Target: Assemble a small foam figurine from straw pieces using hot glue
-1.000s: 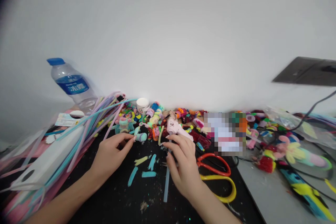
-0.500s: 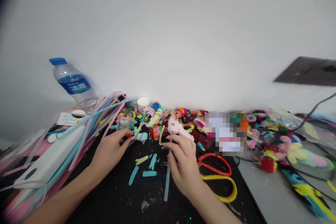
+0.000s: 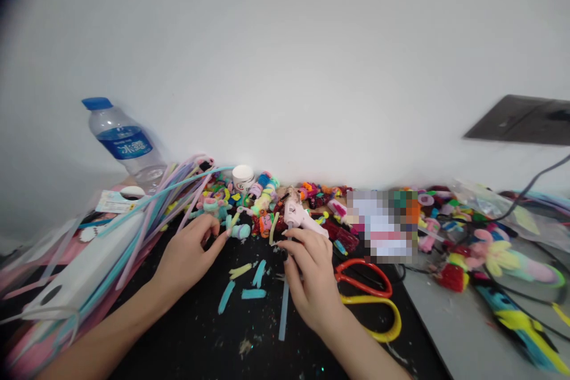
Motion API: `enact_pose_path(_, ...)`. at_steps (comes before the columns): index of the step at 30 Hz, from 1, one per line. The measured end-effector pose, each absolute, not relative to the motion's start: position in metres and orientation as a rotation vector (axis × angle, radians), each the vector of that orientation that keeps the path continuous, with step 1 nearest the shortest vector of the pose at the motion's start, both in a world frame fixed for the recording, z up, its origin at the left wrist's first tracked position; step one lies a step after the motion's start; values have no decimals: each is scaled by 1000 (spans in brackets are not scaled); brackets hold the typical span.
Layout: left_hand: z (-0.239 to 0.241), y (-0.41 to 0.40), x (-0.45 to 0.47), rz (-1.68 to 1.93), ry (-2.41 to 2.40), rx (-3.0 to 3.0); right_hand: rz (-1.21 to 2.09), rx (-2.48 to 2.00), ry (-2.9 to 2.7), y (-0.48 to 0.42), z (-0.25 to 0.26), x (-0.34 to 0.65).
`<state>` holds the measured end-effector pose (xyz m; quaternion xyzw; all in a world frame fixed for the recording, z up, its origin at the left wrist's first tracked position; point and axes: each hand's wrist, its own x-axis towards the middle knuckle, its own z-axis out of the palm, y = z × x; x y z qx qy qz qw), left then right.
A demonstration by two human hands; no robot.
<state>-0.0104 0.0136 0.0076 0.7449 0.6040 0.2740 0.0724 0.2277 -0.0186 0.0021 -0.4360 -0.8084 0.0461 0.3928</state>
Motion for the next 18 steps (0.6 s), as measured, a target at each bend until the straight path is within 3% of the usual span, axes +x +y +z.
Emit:
enact_pose_path(8,6,9,-9,422,1186,2390,115,-1100,-2036,-18,2,227)
enact_pose_path(18,7,2,6,406,891,2470,138,-1107,-2045,-19,2,226)
